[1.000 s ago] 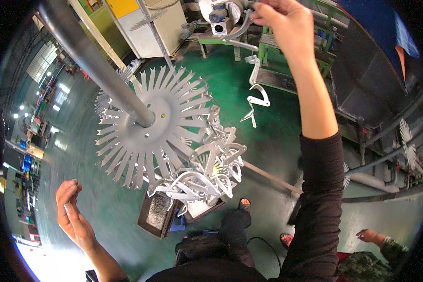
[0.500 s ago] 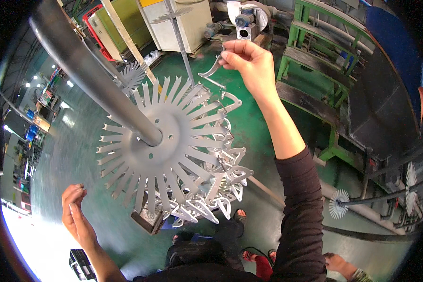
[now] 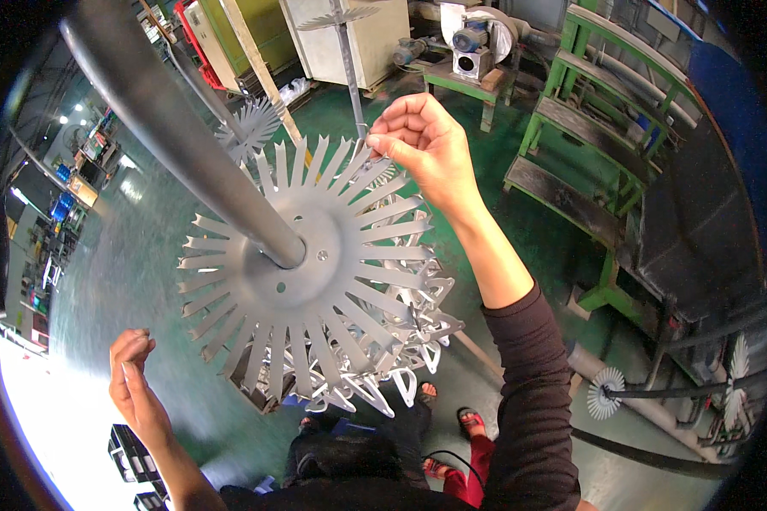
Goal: The person picks up metal brackets and attaches wire hooks to them by hand, then hangs the brackets onto a large industrial metal rack.
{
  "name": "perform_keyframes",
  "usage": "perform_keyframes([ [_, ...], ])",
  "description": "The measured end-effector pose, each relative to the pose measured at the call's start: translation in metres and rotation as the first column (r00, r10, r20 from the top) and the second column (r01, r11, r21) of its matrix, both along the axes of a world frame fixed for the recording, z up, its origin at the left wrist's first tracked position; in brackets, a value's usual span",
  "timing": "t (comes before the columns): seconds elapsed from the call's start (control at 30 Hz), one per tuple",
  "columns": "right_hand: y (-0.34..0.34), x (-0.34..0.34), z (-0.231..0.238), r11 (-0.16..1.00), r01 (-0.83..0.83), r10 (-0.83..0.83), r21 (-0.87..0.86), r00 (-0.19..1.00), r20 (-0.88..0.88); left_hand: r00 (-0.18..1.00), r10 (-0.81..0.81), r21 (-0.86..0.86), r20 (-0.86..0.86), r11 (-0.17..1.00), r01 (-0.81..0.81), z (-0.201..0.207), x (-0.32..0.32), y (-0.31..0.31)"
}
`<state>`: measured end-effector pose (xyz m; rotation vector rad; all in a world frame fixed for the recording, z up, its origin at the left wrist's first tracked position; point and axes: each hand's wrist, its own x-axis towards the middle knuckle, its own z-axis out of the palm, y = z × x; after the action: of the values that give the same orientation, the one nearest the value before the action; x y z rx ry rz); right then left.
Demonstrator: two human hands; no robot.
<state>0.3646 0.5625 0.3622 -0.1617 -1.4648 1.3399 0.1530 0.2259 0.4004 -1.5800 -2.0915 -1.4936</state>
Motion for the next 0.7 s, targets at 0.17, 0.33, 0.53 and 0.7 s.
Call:
perform_keyframes([
  [0.17, 0.003, -0.006, -0.005, 0.997, -0.079, 0.079, -0.018, 0.997, 0.014, 1.000, 0.007, -0.037, -0.019, 0.999, -0.008, 0.000, -0.002, -0.006],
  [0.33, 0.001, -0.008, -0.012, 0.989, -0.149, 0.147, -0.019, 0.987, -0.067, 0.999, 0.035, 0.004, 0.007, 0.999, -0.035, -0.002, -0.002, -0.007],
  [0.53, 0.003, -0.007, -0.020, 0.985, -0.170, 0.169, 0.008, 0.977, -0.127, 0.999, 0.034, -0.040, 0.019, 0.999, -0.034, -0.004, -0.005, -0.012],
  [0.7, 0.005, -0.006, -0.022, 0.989, -0.143, 0.137, -0.039, 0.981, -0.137, 0.998, 0.044, -0.006, 0.046, 0.999, -0.044, -0.007, -0.002, -0.009],
])
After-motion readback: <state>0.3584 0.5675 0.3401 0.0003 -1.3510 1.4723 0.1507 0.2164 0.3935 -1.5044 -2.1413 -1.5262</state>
